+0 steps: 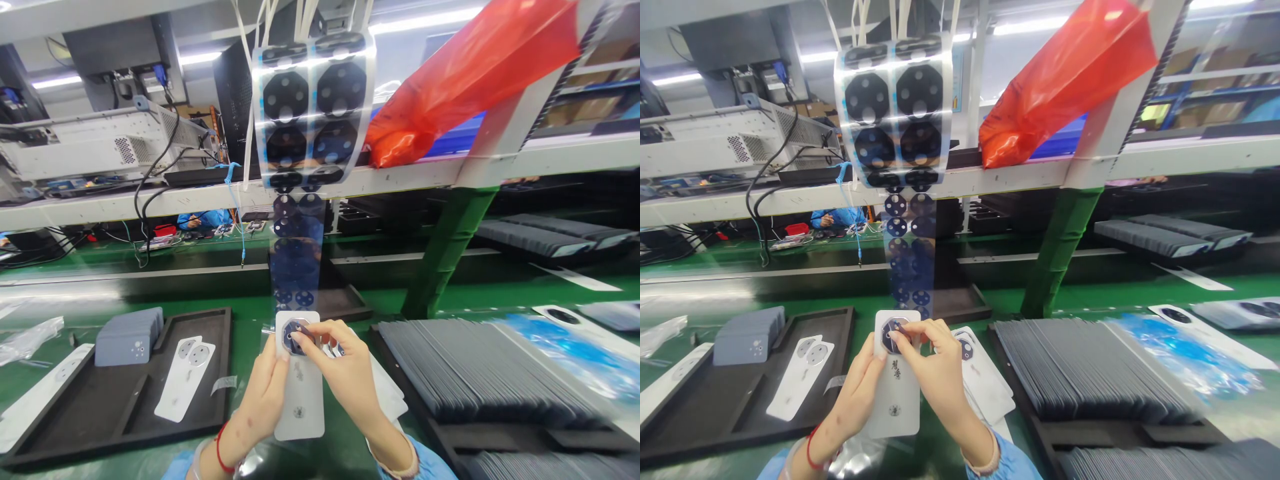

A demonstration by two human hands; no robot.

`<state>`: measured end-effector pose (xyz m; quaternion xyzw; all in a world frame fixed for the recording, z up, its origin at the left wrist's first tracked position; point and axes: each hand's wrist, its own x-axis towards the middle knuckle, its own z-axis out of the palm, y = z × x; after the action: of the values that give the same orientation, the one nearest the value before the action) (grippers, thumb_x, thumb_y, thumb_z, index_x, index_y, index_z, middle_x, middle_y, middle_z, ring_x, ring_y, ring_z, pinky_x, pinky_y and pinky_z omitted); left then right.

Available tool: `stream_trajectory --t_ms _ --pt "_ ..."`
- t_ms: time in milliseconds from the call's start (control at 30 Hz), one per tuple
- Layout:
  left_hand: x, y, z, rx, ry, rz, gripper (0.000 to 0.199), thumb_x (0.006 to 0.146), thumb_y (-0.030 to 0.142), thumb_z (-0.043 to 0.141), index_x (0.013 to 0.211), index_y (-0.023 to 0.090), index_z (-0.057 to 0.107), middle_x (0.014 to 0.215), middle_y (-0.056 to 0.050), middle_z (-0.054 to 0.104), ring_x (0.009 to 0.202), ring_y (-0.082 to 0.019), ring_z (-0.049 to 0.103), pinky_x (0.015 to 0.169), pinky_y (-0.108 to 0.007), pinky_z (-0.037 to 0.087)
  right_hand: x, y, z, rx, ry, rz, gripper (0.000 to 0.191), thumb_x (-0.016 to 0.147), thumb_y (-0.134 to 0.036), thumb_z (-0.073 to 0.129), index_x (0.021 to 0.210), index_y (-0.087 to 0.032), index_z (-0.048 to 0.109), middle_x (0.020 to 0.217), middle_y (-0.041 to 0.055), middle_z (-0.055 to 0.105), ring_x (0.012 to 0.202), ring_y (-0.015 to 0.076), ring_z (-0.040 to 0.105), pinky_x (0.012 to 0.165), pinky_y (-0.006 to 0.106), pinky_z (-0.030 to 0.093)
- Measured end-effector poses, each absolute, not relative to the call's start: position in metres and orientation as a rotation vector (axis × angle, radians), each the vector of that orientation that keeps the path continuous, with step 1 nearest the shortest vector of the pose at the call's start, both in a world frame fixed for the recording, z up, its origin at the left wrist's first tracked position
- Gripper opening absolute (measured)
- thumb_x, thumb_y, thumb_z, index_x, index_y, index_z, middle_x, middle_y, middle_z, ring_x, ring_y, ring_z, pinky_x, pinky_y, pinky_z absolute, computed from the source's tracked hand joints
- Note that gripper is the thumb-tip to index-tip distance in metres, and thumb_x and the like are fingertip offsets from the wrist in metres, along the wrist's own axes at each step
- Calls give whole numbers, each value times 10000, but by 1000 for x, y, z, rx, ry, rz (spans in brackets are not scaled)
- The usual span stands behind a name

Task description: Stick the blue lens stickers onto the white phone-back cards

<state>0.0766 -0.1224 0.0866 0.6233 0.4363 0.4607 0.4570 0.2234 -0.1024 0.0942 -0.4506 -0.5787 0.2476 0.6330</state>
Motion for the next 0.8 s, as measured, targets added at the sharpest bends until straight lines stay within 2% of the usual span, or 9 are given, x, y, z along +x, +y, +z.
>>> stream_trajectory --t_ms 133,267,367,467,533,600,633,733,800 --pt "80 -121 81 1567 1103 1197 403 1062 461 381 1321 204 552 1172 -92 719 853 -192 665 794 -299 512 222 -104 93 -1015 -1372 468 99 826 -316 784 765 -256 734 702 3 687 651 201 580 616 332 480" --pt "82 -120 76 1615 1179 1329 371 1045 484 423 1118 184 629 1103 -106 743 939 -227 692 827 -305 518 214 -108 88 -973 -1441 105 48 876 -249 746 832 -248 726 729 27 714 751 233 608 694 363 489" --pt "81 -120 76 1581 1156 1359 377 1031 498 458 1153 187 634 1135 -109 742 1007 -243 695 883 -315 520 205 -108 80 -1021 -1409 -108 57 880 -283 738 909 -236 724 1005 99 717 877 270 617 790 423 493" --pt "79 -120 78 1514 1128 1386 386 1017 504 484 1196 193 624 1161 -108 733 1038 -248 693 912 -322 522 200 -106 75 -1022 -1359 -107 391 879 -301 722 1249 -239 613 1428 168 523 1028 309 608 891 498 489" --pt "79 -120 79 1484 1139 1395 376 996 498 524 1193 193 623 1146 -101 734 1028 -248 696 909 -323 526 201 -105 75 -997 -1334 12 733 862 -309 736 1490 -252 362 1556 200 381 1102 317 597 937 524 488" --pt "80 -120 80 1500 1151 1360 358 967 471 576 1186 192 623 1124 -93 735 1011 -248 696 887 -320 531 206 -104 79 -974 -1338 301 852 855 -340 738 1543 -260 243 1511 191 456 1110 301 618 933 493 516" --pt "80 -120 80 1527 1153 1321 348 953 451 598 1182 190 624 1104 -90 738 995 -248 697 868 -319 534 209 -104 82 -967 -1347 500 772 859 -362 729 1504 -260 317 1411 160 562 1060 283 648 899 455 540" --pt "82 -120 81 1604 1190 1212 300 927 401 626 1132 183 635 995 -78 744 897 -240 692 788 -319 536 216 -104 90 -970 -1311 960 345 865 -482 704 1077 -234 594 892 38 706 764 222 676 700 335 558" --pt "82 -119 82 1601 1207 1175 286 918 390 635 1121 188 635 961 -69 738 862 -236 683 765 -323 532 219 -103 92 -977 -1271 1057 357 874 -572 670 870 -229 569 728 0 647 655 192 624 620 299 519"
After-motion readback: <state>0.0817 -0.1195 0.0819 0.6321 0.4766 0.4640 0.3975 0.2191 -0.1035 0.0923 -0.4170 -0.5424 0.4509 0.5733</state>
